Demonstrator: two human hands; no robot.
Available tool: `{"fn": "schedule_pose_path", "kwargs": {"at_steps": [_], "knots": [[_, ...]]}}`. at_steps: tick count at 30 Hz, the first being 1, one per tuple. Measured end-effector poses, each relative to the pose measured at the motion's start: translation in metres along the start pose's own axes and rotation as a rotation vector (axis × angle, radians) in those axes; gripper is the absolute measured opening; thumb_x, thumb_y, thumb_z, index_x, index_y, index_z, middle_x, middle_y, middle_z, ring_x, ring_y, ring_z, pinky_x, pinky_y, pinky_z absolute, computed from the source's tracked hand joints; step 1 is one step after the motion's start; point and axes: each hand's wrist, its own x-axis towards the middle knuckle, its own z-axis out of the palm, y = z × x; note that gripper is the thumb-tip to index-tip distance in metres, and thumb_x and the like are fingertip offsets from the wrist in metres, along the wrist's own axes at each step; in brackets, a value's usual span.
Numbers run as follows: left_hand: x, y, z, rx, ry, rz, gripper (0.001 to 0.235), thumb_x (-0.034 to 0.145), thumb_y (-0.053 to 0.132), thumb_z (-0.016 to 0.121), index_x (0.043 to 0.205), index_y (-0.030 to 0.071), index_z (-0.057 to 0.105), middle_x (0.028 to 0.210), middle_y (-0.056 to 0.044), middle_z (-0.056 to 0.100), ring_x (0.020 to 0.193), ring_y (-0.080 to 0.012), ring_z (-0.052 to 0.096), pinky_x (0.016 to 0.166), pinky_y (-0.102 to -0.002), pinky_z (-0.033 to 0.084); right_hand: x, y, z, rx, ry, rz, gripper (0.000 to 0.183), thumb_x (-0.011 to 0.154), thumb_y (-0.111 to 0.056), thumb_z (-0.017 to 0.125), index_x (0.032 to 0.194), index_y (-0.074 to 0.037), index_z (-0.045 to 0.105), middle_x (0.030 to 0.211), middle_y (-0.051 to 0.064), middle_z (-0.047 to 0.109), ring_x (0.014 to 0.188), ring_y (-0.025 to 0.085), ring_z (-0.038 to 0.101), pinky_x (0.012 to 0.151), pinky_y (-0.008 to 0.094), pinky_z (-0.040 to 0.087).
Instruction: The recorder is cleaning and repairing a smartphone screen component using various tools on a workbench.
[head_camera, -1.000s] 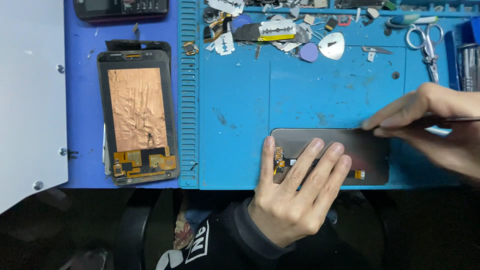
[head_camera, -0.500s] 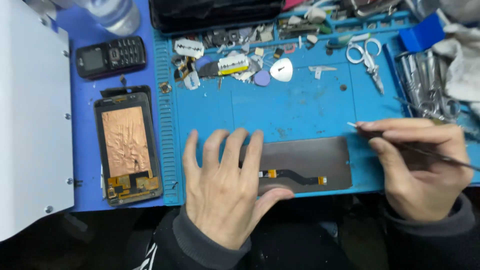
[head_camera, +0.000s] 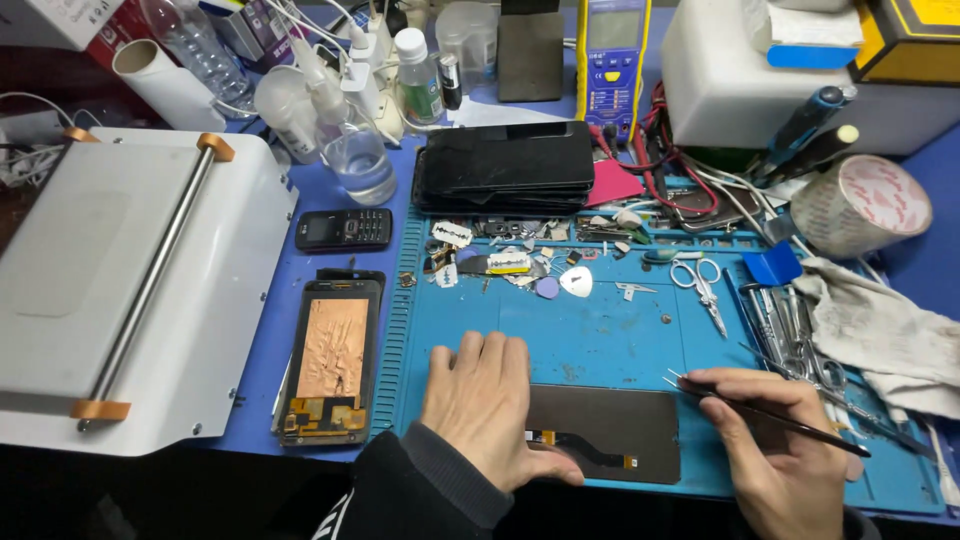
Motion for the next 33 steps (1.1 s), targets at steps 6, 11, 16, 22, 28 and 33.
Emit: {"fn": "schedule_pose_path", "kwargs": {"at_steps": [6, 11, 16, 22, 28, 33], "knots": [[-0.024, 0.007, 0.009, -0.066, 0.237, 0.123, 0.107, 0.064, 0.069, 0.091, 0.14, 0.006, 0.049, 0.108, -0.012, 0.057, 0.098, -0.0302, 0.05, 0.094, -0.059, 0.031, 0.002, -0.011, 0.005, -0.057, 0.042, -0.086, 0.02, 0.091, 0.012, 0.065, 0.107, 0.008, 0.054, 0.114, 0.02, 0.072, 0.096, 0.026, 0.074, 0.093, 0.034, 0.061], [-0.041, 0.011, 0.014, 0.015, 0.393, 0.191, 0.087, 0.074, 0.063, 0.078, 0.139, 0.012, 0.053, 0.124, -0.014, 0.049, 0.119, -0.0343, 0.042, 0.107, -0.064, 0.025, -0.008, -0.009, 0.003, -0.037, 0.043, -0.015, 0.025, 0.098, 0.019, 0.062, 0.114, 0.011, 0.046, 0.118, 0.025, 0.067, 0.1, 0.03, 0.071, 0.094, 0.033, 0.06], [-0.046, 0.031, 0.029, -0.182, 0.437, 0.362, 0.07, 0.082, 0.045, 0.079, 0.135, 0.002, 0.058, 0.137, -0.016, 0.056, 0.133, -0.037, 0.047, 0.116, -0.068, 0.032, 0.003, -0.026, -0.008, -0.188, -0.045, 0.004, 0.033, 0.102, 0.023, 0.064, 0.12, 0.016, 0.037, 0.117, 0.035, 0.066, 0.099, 0.034, 0.071, 0.09, 0.034, 0.059], [-0.028, 0.037, 0.058, 0.054, 0.613, 0.468, 0.031, 0.102, 0.02, 0.072, 0.132, 0.012, 0.067, 0.138, -0.007, 0.064, 0.129, -0.0228, 0.062, 0.114, -0.047, 0.044, 0.026, -0.012, 0.003, -0.234, -0.212, -0.033, 0.038, 0.095, 0.023, 0.073, 0.115, 0.012, 0.043, 0.107, 0.028, 0.066, 0.099, 0.035, 0.076, 0.087, 0.035, 0.065], [-0.019, 0.039, 0.065, 0.06, 0.747, 0.381, 0.017, 0.102, 0.024, 0.083, 0.116, 0.019, 0.075, 0.123, 0.004, 0.072, 0.113, -0.0144, 0.071, 0.099, -0.032, 0.06, 0.027, -0.007, 0.005, -0.242, -0.273, -0.024, 0.042, 0.098, 0.025, 0.065, 0.117, 0.009, 0.031, 0.107, 0.03, 0.06, 0.097, 0.036, 0.072, 0.095, 0.042, 0.066], [-0.02, 0.042, 0.072, -0.02, 0.758, 0.325, 0.01, 0.101, 0.02, 0.087, 0.101, 0.021, 0.077, 0.116, 0.009, 0.075, 0.115, -0.0126, 0.07, 0.106, -0.033, 0.054, 0.025, 0.002, -0.006, -0.304, -0.365, -0.005, 0.023, 0.098, 0.021, 0.061, 0.099, 0.011, 0.04, 0.112, 0.031, 0.064, 0.1, 0.038, 0.076, 0.094, 0.042, 0.067]]}}
